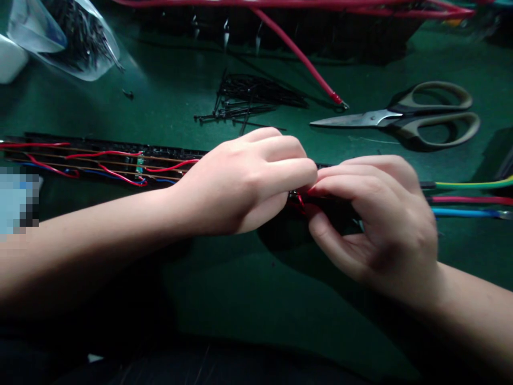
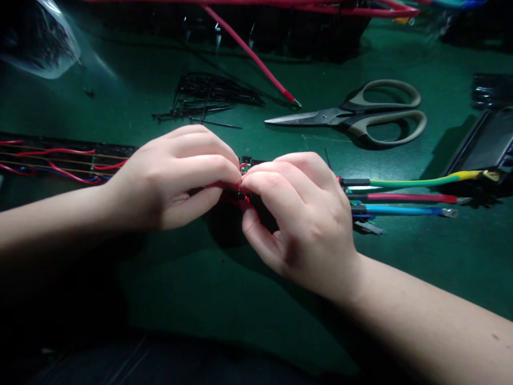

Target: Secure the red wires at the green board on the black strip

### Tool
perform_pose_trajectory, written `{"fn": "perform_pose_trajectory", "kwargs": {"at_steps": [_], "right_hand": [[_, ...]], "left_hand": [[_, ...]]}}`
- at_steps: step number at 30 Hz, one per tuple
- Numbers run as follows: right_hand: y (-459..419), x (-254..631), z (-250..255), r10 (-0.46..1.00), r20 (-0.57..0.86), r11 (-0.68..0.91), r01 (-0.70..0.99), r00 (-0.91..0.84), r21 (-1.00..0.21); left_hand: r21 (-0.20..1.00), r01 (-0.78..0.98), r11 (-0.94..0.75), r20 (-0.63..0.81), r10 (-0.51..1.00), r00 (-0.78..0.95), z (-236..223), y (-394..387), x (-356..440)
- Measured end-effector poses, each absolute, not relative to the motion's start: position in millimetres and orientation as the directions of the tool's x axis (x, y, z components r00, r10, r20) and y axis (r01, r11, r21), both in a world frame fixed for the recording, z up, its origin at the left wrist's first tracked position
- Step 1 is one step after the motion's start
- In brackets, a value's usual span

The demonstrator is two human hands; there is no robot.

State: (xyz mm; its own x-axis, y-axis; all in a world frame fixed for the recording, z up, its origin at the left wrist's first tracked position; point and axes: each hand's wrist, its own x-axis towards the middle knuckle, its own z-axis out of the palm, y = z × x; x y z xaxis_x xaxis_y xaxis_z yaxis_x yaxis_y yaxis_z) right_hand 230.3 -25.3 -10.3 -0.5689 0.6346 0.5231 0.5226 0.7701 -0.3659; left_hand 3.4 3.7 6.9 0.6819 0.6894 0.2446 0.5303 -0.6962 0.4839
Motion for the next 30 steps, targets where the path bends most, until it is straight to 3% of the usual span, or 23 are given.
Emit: {"fn": "perform_pose_trajectory", "kwargs": {"at_steps": [15,30], "right_hand": [[-26.4,229.9,-12.2,0.648,0.535,0.759,0.524,-0.543,-0.387],[-27.3,232.0,-16.0,0.669,0.539,0.741,0.518,-0.512,-0.428]], "left_hand": [[0.43,0.547,-0.718,0.203,0.667,0.717,6.7,6.3,2.8],[0.403,0.444,-0.8,0.401,0.591,0.7,-1.0,3.0,1.7]]}}
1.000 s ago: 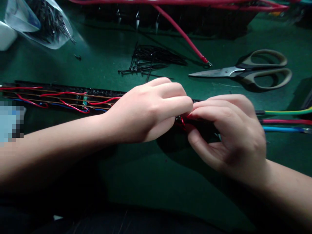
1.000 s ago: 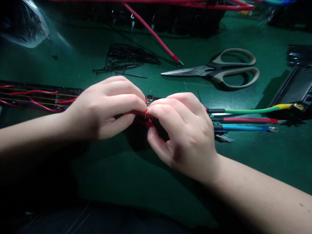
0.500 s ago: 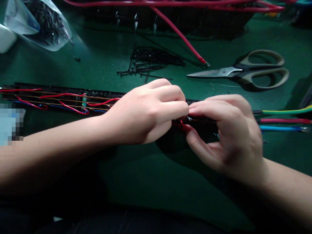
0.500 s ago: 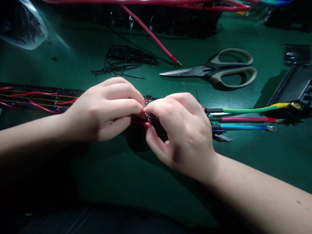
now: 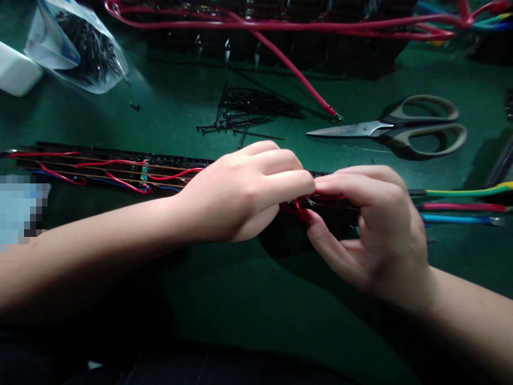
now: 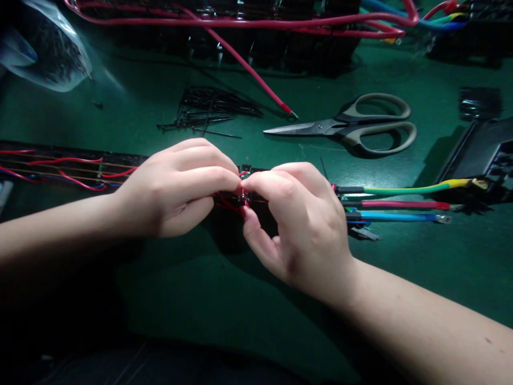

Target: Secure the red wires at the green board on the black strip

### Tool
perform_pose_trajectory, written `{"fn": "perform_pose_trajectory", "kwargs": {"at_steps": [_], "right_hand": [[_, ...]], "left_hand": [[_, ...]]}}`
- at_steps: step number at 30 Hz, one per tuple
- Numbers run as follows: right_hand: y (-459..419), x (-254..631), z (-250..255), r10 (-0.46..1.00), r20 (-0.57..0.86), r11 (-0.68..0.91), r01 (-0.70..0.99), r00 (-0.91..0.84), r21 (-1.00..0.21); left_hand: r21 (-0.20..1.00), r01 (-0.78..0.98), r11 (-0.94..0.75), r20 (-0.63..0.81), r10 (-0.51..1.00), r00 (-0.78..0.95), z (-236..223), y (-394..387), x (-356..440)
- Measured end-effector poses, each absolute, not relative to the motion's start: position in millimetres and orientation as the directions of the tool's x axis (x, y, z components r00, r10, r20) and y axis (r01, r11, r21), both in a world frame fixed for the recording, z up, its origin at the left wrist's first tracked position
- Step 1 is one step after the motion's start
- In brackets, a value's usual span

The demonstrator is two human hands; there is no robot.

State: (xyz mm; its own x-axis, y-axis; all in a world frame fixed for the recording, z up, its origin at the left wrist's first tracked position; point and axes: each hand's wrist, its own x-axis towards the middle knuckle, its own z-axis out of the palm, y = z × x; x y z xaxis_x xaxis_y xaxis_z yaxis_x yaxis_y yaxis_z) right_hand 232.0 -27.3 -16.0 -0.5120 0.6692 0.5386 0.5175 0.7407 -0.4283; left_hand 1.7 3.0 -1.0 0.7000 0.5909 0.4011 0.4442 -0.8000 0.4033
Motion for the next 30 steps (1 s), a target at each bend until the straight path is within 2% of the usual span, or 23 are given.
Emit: {"fn": "perform_pose_trajectory", "kwargs": {"at_steps": [3,7,14,20,24,30], "right_hand": [[-27,232,-17,0.673,0.553,0.736,0.512,-0.491,-0.442],[-26,231,-18,0.679,0.542,0.731,0.527,-0.496,-0.433],[-26,231,-17,0.67,0.552,0.736,0.543,-0.497,-0.405],[-27,230,-15,0.706,0.518,0.702,0.569,-0.482,-0.427],[-25,230,-14,0.661,0.561,0.745,0.532,-0.499,-0.404],[-24,230,-12,0.678,0.548,0.729,0.547,-0.491,-0.412]], "left_hand": [[0.454,0.458,-0.764,0.406,0.635,0.658,1,1,3],[0.543,0.52,-0.66,0.295,0.729,0.617,8,3,4],[0.664,0.548,-0.509,0.204,0.829,0.521,16,8,3],[0.826,0.427,-0.368,0.125,0.858,0.498,16,9,2],[0.84,0.398,-0.369,0.129,0.849,0.513,17,11,2],[0.798,0.504,-0.331,0.087,0.891,0.446,18,12,3]]}}
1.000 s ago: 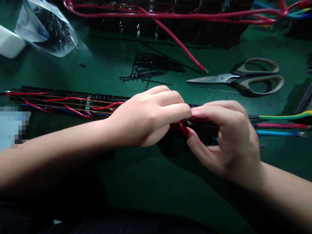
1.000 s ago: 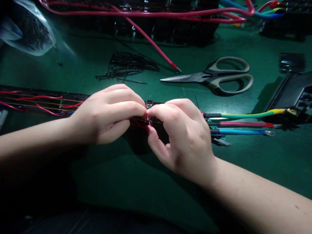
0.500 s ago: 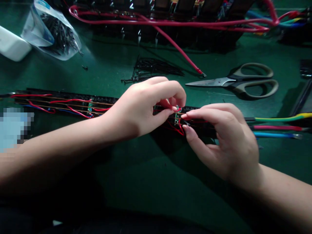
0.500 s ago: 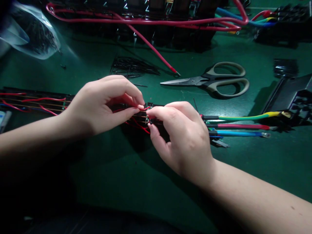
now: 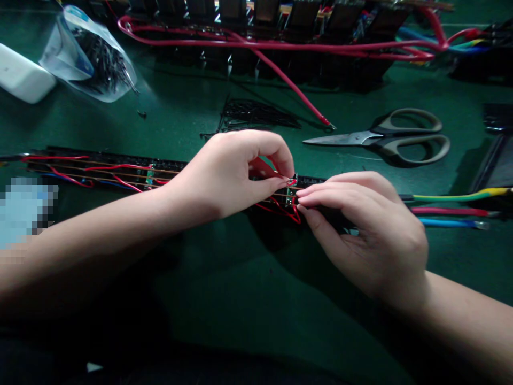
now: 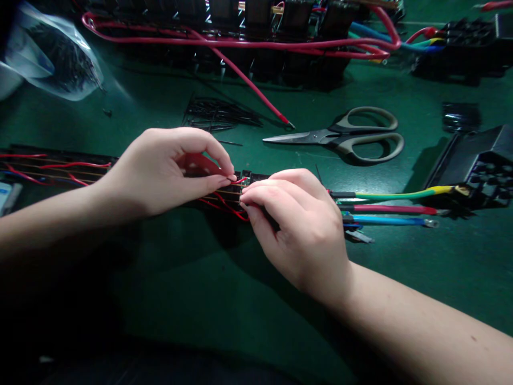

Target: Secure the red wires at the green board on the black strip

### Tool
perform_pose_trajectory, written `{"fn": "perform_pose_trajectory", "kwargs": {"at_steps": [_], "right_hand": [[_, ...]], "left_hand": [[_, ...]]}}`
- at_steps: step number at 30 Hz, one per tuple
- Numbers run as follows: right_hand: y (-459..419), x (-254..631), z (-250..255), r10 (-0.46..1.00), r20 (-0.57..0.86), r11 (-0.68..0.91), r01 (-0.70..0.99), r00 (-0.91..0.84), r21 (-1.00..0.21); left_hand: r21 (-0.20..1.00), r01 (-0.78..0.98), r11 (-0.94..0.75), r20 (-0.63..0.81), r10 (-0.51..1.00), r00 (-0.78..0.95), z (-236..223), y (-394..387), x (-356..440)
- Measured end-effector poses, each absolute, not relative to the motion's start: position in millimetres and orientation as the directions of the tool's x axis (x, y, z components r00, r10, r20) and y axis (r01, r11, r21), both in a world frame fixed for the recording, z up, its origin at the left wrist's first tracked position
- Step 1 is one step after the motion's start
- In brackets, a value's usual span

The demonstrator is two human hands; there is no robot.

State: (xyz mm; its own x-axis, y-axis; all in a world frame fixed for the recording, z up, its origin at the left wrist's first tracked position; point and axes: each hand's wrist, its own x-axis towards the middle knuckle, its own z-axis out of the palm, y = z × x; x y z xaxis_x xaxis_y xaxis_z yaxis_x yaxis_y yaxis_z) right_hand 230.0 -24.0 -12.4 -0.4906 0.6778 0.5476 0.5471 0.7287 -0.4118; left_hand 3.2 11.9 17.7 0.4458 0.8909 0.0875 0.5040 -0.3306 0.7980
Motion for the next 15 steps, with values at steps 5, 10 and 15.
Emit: {"fn": "perform_pose_trajectory", "kwargs": {"at_steps": [5,10,15], "right_hand": [[-25.8,226.9,-12.9,0.683,0.571,0.717,0.568,-0.456,-0.403],[-26.3,221.5,-9.8,0.694,0.58,0.7,0.588,-0.427,-0.406],[-24.5,222.1,-9.1,0.703,0.582,0.688,0.598,-0.409,-0.411]], "left_hand": [[0.707,0.554,-0.44,0.151,0.859,0.489,14.6,12.1,1.4],[0.596,0.566,-0.57,0.229,0.796,0.561,12.0,9.2,2.3],[0.583,0.553,-0.596,0.242,0.776,0.582,12.5,7.2,4.1]]}}
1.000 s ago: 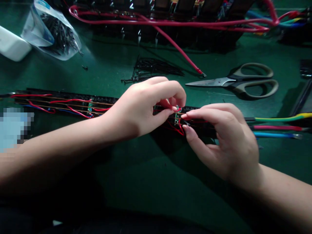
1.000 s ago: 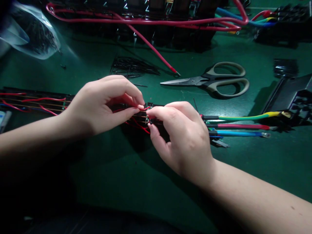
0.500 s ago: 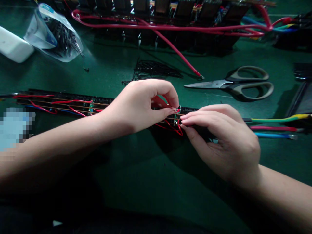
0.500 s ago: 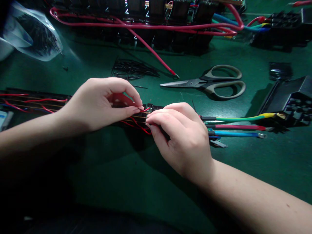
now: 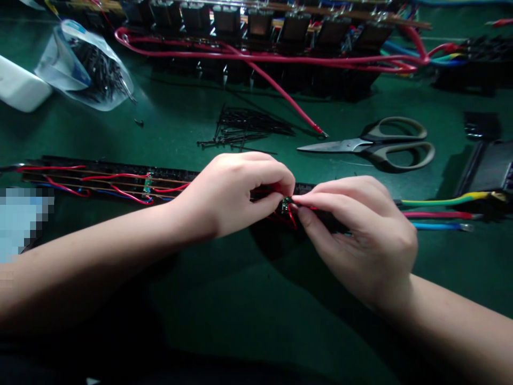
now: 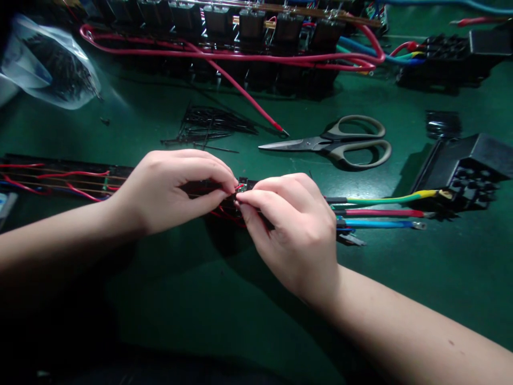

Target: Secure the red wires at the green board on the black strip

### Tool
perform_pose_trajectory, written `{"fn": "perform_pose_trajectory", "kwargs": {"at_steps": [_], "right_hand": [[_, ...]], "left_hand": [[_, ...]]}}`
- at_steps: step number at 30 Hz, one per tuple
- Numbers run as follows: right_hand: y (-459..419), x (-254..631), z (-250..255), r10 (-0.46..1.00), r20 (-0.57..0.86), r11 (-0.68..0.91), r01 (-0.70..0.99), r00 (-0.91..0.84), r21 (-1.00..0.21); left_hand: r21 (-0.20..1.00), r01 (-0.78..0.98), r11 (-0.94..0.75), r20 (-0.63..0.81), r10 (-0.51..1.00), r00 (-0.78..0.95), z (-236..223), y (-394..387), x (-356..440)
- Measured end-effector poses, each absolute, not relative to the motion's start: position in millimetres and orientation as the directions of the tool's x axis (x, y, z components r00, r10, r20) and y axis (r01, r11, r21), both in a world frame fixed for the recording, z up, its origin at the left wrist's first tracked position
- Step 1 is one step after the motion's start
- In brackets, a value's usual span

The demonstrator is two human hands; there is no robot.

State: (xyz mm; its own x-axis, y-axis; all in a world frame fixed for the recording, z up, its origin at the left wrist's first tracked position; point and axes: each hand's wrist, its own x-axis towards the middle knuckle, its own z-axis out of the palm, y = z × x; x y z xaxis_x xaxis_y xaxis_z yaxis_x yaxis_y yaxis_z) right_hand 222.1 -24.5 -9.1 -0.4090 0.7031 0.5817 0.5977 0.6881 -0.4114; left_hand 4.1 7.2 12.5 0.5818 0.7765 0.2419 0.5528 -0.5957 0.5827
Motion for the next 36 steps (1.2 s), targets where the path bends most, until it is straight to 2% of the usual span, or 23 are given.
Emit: {"fn": "perform_pose_trajectory", "kwargs": {"at_steps": [36], "right_hand": [[-24.7,226.2,-12.7,0.687,0.57,0.707,0.596,-0.451,-0.381]], "left_hand": [[0.478,0.514,-0.712,0.402,0.698,0.593,2.6,1.4,5.6]]}}
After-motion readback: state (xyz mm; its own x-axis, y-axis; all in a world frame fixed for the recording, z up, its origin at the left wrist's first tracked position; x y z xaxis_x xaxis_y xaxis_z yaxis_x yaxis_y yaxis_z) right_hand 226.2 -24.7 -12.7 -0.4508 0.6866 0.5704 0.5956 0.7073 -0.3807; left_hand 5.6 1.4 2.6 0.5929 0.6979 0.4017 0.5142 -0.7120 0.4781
